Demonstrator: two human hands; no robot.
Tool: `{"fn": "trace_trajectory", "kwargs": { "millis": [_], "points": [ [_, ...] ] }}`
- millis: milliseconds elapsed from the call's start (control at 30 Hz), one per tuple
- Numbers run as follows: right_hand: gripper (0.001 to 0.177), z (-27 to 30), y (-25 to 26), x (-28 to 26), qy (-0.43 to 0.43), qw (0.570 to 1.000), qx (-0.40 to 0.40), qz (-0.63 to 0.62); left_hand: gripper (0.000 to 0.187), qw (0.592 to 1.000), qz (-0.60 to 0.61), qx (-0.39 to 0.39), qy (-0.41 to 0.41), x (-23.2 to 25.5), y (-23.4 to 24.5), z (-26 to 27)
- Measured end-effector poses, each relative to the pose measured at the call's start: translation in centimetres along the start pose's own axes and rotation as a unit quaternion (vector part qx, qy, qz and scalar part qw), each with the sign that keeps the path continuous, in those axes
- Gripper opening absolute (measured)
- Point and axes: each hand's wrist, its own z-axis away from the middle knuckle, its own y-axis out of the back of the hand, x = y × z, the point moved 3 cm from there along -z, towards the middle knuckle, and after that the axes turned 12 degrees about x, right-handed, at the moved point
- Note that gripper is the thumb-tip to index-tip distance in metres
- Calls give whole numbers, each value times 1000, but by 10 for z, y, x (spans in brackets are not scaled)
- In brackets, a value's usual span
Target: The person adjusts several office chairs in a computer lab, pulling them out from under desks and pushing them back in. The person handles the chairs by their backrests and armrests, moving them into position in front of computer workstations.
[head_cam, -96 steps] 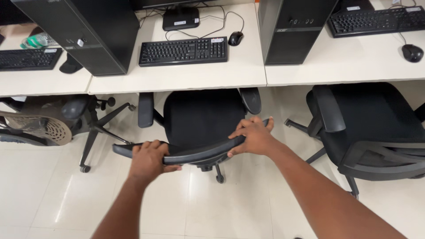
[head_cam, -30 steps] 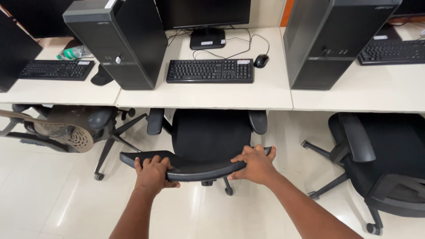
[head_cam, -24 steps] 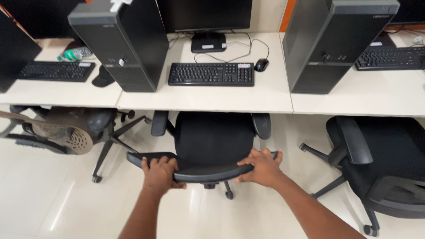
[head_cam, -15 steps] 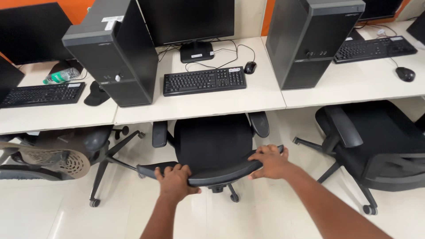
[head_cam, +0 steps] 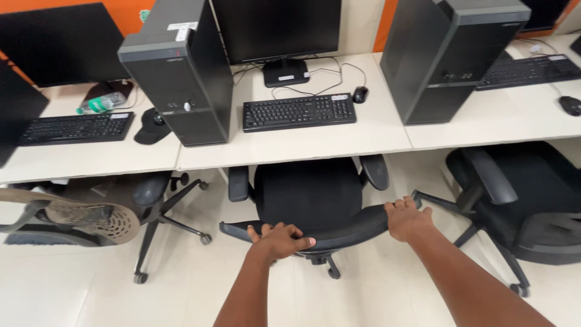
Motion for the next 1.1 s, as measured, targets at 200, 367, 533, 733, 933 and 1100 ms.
{"fn": "trace_trajectory", "kwargs": {
  "millis": [200,367,533,733,933,1100],
  "points": [
    [64,1,21,-18,-31,996,-63,60,68,999,-2,-31,10,-3,2,-4],
    [59,-1,9,-21,-13,999,-27,25,63,999,20,-30,21,-8,1,2],
    [69,6,1,-10,32,998,34,-39,58,997,65,-41,27,-11,5,1],
    [81,43,-20,-16,13,985,168,-41,58,998,50,-37,3,-16,5,4],
    [96,47,-52,-21,2,971,208,-122,56,998,8,-55,-8,-15,10,0],
    [74,25,-39,4,36,959,165,-227,53,998,-16,36,-53,-5,10,5]
  ]
}}
